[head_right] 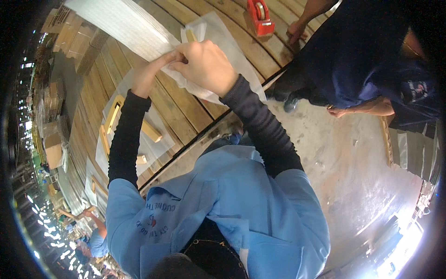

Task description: The person wraps wooden chair frames in bubble wrap and secures them with tape. They repeatedly pick up frames, cover them with protective film, and seal the edges using a tape dispenser.

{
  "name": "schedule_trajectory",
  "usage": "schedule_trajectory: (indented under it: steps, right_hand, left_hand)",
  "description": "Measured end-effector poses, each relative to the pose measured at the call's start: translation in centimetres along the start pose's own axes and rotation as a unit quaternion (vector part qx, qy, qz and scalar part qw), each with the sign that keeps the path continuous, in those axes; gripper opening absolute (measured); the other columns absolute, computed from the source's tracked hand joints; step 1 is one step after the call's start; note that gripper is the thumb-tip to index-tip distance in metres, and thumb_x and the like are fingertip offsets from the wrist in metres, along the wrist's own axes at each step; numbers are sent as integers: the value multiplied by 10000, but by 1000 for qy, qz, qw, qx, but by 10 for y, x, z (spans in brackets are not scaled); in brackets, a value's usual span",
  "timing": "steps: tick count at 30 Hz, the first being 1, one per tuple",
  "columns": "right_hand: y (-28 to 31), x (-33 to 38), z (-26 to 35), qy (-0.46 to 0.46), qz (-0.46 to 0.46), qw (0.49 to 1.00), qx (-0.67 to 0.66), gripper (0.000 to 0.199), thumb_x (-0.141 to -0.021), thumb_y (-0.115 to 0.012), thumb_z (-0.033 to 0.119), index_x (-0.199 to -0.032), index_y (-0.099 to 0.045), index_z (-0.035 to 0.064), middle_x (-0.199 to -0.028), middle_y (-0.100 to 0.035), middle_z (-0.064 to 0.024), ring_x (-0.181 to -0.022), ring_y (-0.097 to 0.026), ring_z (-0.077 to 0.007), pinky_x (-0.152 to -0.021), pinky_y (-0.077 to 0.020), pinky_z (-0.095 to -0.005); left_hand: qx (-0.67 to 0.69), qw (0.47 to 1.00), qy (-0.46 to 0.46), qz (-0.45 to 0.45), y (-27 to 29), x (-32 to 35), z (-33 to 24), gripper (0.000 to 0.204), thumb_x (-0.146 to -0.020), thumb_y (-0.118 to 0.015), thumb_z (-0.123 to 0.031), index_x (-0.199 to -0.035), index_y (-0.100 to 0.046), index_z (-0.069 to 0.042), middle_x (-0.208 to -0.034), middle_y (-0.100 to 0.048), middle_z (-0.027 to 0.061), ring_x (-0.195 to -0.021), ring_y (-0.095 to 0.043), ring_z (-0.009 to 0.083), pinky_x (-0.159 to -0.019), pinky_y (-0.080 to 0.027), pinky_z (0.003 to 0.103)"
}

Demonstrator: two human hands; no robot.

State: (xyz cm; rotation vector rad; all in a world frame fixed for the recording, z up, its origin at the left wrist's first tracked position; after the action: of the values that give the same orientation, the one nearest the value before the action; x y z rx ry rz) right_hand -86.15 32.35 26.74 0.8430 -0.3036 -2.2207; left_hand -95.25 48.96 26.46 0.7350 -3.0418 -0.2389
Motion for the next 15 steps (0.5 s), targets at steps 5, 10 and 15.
schedule_trajectory:
  steps: [5, 10, 15]
  right_hand:
    - [18, -25, -29, -196, 154, 962, 111, 576, -706, -847, 533, -824, -703, -12, -651, -666, -128, -597, -664, -272, -601, -530, -350]
    - [43, -13, -41, -39, -209, 961, 179, 613, -774, -832, 511, -1061, -671, -6, -895, -685, -135, -854, -693, -286, -781, -549, -379]
    - [-39, 0, 10, -21, -111, 993, -28, 786, -769, -764, 677, -1145, -630, -1, -1033, -678, -192, -1000, -669, -357, -875, -509, -463]
  left_hand:
    - [38, 998, 28, -32, 15, 20, -10, 394, -794, -865, -103, -1123, -690, 24, -1044, -728, 102, -936, -707, 162, -843, -572, 305]
    - [52, 998, 12, -37, 15, 33, -27, 435, -781, -885, -156, -1127, -688, 20, -1042, -727, 94, -929, -709, 162, -830, -571, 301]
    - [59, 996, 71, -17, 24, 32, -24, 469, -804, -873, -296, -1137, -701, -14, -1021, -726, 51, -893, -699, 110, -736, -562, 257]
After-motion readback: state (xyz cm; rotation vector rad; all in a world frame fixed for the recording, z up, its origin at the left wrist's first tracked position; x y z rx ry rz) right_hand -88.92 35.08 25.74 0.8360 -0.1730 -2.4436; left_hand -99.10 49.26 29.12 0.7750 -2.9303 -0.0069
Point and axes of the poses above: each hand's wrist, its own x-axis away from the middle knuckle, its own y-axis out of the back of the hand, z = x × y, the point moved 3 cm from there along -x, towards the middle knuckle
